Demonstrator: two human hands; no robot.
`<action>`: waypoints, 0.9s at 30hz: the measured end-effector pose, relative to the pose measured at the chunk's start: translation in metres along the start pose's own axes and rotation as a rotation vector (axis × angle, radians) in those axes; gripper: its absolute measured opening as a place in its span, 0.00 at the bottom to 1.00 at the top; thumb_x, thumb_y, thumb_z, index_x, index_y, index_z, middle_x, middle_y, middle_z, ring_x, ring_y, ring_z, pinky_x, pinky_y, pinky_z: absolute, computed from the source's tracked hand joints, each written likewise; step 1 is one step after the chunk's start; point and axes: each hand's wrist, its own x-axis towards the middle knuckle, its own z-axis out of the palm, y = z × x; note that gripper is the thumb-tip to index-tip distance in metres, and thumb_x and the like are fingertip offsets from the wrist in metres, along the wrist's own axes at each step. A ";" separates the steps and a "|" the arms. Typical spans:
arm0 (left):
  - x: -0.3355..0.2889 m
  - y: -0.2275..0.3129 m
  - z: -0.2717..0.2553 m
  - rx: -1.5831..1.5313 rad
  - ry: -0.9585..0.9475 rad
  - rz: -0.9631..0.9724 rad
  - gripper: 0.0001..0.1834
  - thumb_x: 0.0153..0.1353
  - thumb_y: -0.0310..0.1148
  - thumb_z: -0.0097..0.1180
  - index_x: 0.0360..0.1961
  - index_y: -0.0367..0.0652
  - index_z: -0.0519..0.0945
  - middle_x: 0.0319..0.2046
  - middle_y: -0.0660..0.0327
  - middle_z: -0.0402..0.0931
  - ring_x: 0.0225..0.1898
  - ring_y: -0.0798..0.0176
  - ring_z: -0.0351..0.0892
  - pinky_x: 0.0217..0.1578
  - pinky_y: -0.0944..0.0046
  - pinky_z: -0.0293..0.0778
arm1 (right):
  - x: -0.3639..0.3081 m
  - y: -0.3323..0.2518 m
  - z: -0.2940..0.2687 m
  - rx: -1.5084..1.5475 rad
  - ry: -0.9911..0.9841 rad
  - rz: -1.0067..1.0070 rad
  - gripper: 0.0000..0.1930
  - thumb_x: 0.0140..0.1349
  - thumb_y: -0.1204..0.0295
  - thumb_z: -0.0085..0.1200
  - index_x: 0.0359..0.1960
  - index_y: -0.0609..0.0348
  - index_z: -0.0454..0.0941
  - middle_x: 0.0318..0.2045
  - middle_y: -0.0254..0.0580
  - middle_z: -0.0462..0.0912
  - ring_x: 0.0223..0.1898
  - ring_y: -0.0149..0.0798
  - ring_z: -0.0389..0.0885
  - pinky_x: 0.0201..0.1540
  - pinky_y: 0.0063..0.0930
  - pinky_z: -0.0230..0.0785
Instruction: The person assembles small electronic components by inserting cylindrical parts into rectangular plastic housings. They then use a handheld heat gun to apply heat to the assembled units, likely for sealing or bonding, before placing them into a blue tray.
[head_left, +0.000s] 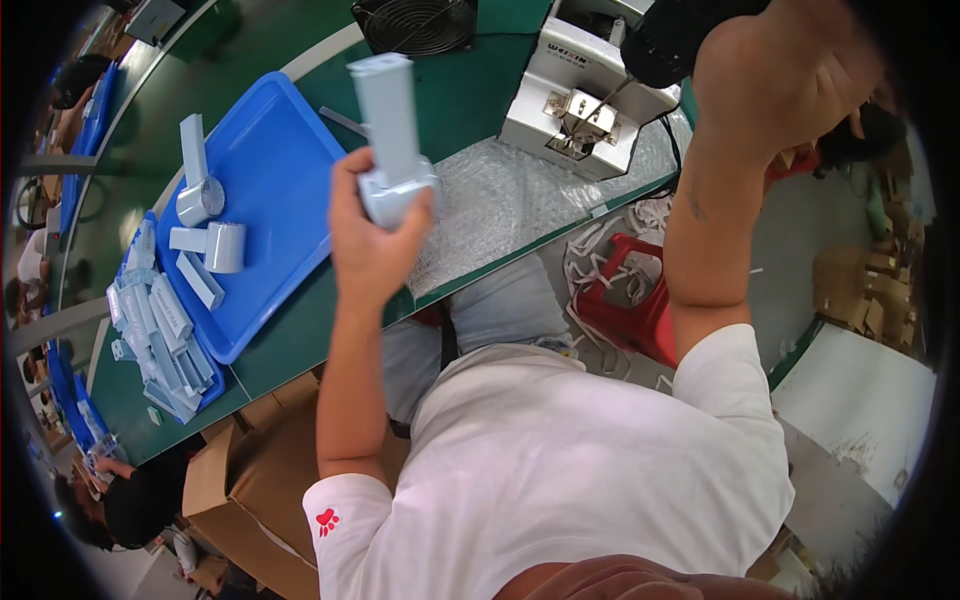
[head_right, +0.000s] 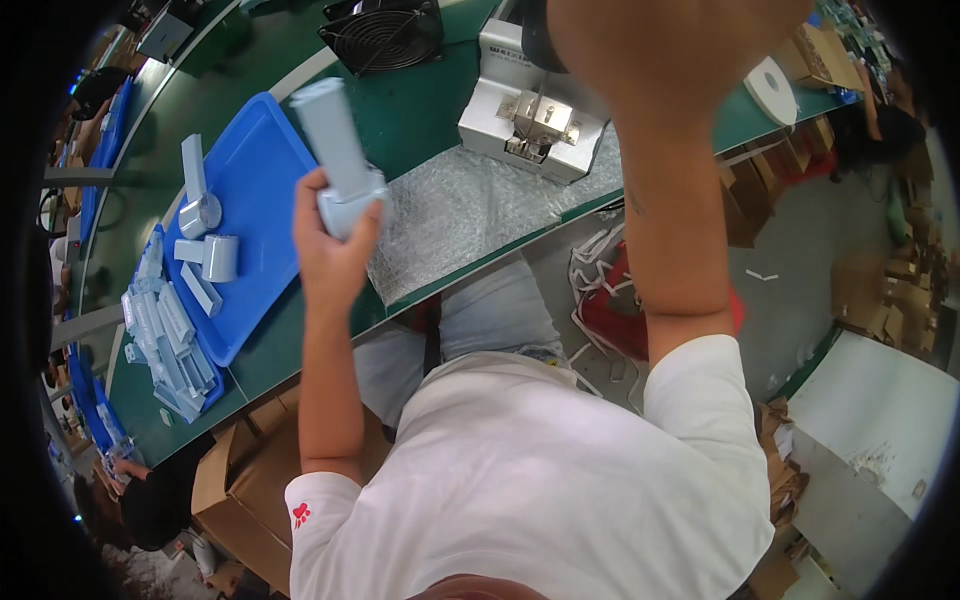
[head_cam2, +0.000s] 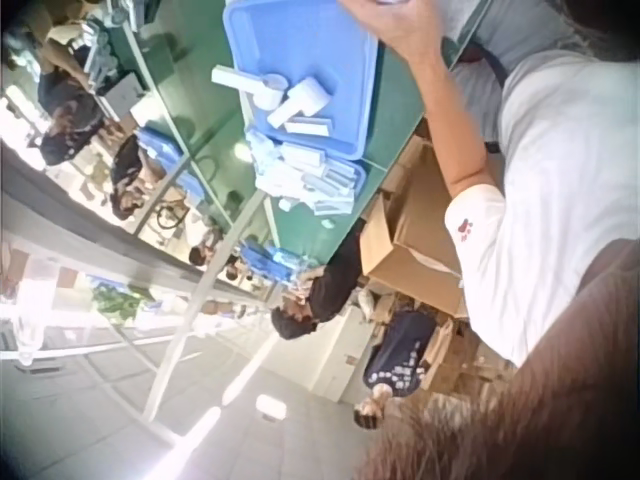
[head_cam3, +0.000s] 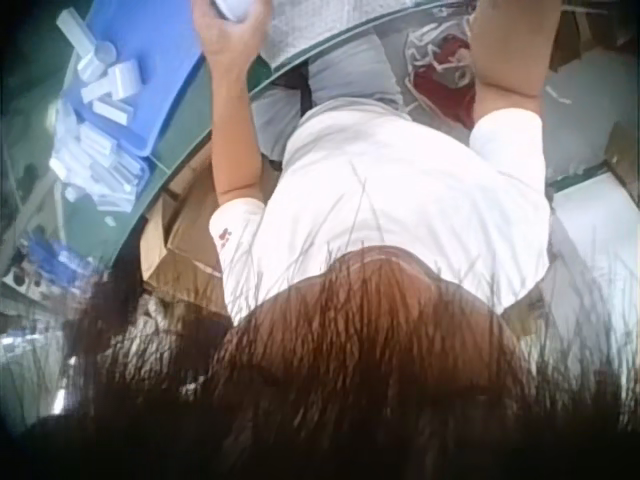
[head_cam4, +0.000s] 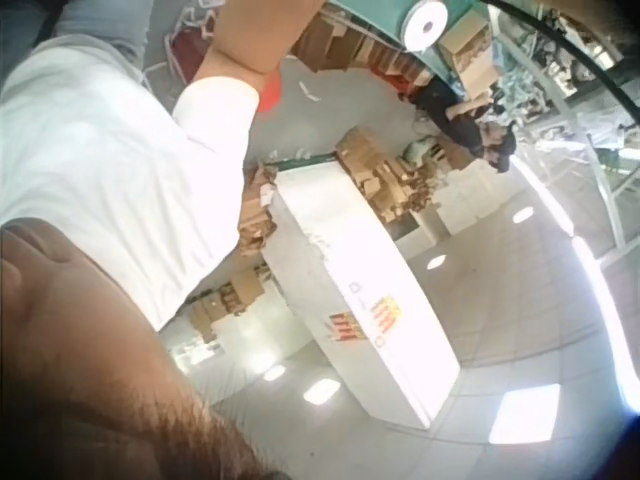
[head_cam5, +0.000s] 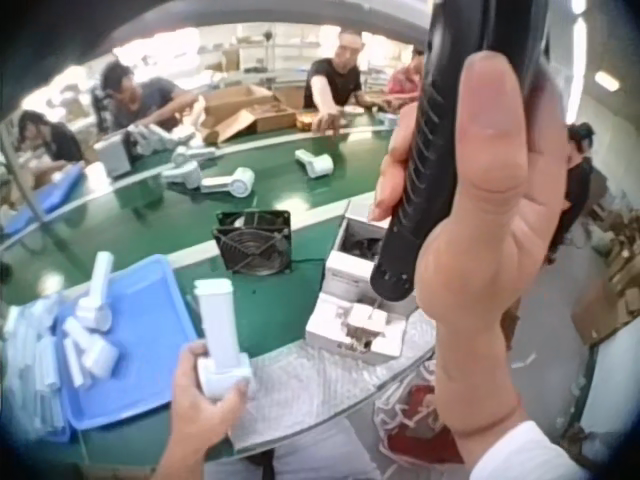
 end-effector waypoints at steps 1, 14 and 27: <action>-0.007 -0.006 0.011 -0.021 -0.021 -0.023 0.26 0.55 0.30 0.70 0.53 0.38 0.73 0.43 0.59 0.78 0.42 0.67 0.79 0.43 0.65 0.77 | -0.002 0.002 0.001 -0.012 0.003 0.011 0.19 0.76 0.54 0.49 0.45 0.60 0.72 0.26 0.41 0.78 0.18 0.30 0.75 0.21 0.23 0.70; -0.020 -0.032 0.036 0.149 0.041 0.358 0.20 0.54 0.26 0.73 0.45 0.38 0.78 0.44 0.55 0.79 0.43 0.57 0.79 0.46 0.60 0.74 | -0.011 0.001 -0.025 -0.154 0.245 0.386 0.30 0.67 0.44 0.48 0.48 0.63 0.73 0.35 0.47 0.76 0.29 0.38 0.74 0.35 0.35 0.69; -0.023 -0.033 0.036 0.112 0.007 0.435 0.21 0.50 0.25 0.75 0.44 0.38 0.78 0.44 0.53 0.81 0.42 0.53 0.82 0.44 0.59 0.77 | -0.009 -0.014 -0.019 0.563 0.083 0.535 0.34 0.61 0.41 0.51 0.54 0.61 0.72 0.39 0.47 0.72 0.33 0.35 0.73 0.36 0.29 0.68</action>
